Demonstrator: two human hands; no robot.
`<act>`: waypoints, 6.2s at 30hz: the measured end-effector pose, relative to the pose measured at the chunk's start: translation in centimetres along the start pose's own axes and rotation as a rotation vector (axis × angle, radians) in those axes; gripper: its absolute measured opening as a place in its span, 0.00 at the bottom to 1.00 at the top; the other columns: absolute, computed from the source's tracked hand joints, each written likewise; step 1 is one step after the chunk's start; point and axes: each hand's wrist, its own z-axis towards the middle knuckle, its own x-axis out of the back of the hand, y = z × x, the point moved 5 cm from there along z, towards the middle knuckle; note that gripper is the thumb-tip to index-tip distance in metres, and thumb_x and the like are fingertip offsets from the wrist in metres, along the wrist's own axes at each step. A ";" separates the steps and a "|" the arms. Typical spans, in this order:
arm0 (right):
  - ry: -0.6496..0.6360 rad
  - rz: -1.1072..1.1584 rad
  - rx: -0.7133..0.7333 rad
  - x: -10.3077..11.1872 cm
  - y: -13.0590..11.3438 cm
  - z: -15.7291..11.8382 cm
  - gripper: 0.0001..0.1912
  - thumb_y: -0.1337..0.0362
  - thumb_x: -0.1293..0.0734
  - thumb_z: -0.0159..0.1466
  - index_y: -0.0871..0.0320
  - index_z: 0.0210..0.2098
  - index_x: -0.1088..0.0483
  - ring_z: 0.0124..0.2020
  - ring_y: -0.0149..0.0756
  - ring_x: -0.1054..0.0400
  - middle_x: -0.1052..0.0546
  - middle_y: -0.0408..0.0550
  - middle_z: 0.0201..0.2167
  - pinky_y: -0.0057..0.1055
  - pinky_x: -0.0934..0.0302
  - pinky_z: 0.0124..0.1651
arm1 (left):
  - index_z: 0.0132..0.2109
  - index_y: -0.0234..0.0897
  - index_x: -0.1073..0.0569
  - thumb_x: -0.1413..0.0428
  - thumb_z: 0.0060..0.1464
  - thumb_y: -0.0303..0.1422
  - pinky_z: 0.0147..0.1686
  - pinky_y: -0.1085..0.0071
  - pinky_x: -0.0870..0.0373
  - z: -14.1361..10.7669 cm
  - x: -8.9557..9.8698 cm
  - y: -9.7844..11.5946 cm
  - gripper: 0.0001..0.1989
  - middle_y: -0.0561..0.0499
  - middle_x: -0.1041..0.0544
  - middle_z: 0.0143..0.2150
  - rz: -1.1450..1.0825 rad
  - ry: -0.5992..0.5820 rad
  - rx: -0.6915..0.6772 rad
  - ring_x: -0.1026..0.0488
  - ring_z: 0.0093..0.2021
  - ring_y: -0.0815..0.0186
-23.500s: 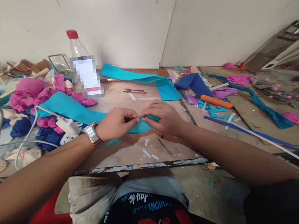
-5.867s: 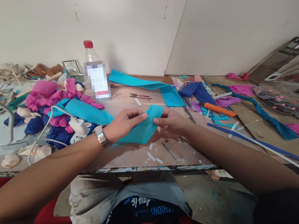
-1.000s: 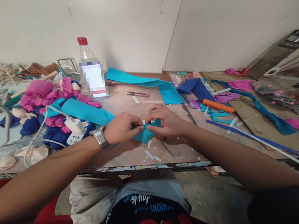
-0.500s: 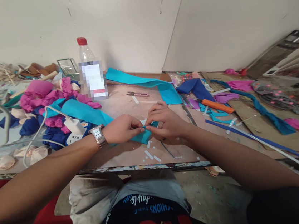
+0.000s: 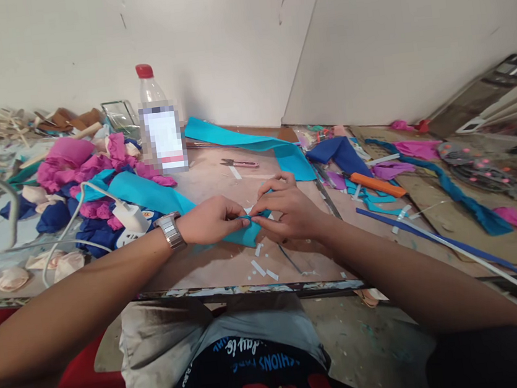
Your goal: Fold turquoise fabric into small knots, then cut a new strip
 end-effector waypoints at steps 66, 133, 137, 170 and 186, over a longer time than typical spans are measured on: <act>-0.152 0.198 -0.140 -1.1 0.2 0.2 0.09 0.62 0.38 0.72 0.55 0.36 0.29 0.58 0.48 0.37 0.21 0.51 0.48 0.51 0.49 0.63 | 0.41 0.37 0.18 0.45 0.65 0.31 0.36 0.69 0.36 -0.2 -0.4 2.0 0.10 0.46 0.18 0.36 0.581 0.266 -0.198 0.23 0.38 0.61; 0.015 0.264 -0.124 -0.9 1.1 0.1 0.07 0.61 0.33 0.69 0.54 0.35 0.26 0.48 0.43 0.28 0.20 0.50 0.44 0.50 0.41 0.60 | 0.38 0.36 0.20 0.43 0.60 0.33 0.37 0.69 0.34 -0.5 0.2 1.2 0.08 0.51 0.17 0.34 0.184 0.358 -0.146 0.24 0.33 0.66; 0.039 0.254 -0.104 -0.6 1.2 0.1 0.06 0.61 0.31 0.68 0.53 0.35 0.25 0.49 0.44 0.28 0.20 0.50 0.44 0.51 0.41 0.61 | 0.37 0.36 0.20 0.44 0.61 0.33 0.36 0.70 0.35 -0.5 0.3 1.0 0.09 0.52 0.18 0.33 0.129 0.350 -0.122 0.25 0.31 0.67; 0.130 0.037 -0.027 0.7 -0.3 0.1 0.04 0.64 0.29 0.67 0.51 0.35 0.22 0.58 0.50 0.35 0.17 0.46 0.38 0.53 0.45 0.63 | 0.32 0.33 0.25 0.45 0.59 0.35 0.29 0.71 0.45 0.1 0.1 0.0 0.11 0.57 0.33 0.26 -0.120 0.155 -0.005 0.42 0.27 0.72; 0.067 0.003 -0.053 0.7 -0.5 0.2 0.07 0.63 0.31 0.68 0.48 0.34 0.20 0.57 0.49 0.31 0.15 0.42 0.35 0.53 0.47 0.61 | 0.33 0.33 0.25 0.45 0.60 0.36 0.28 0.72 0.46 0.1 0.3 0.1 0.11 0.57 0.37 0.25 -0.193 0.142 0.000 0.43 0.27 0.72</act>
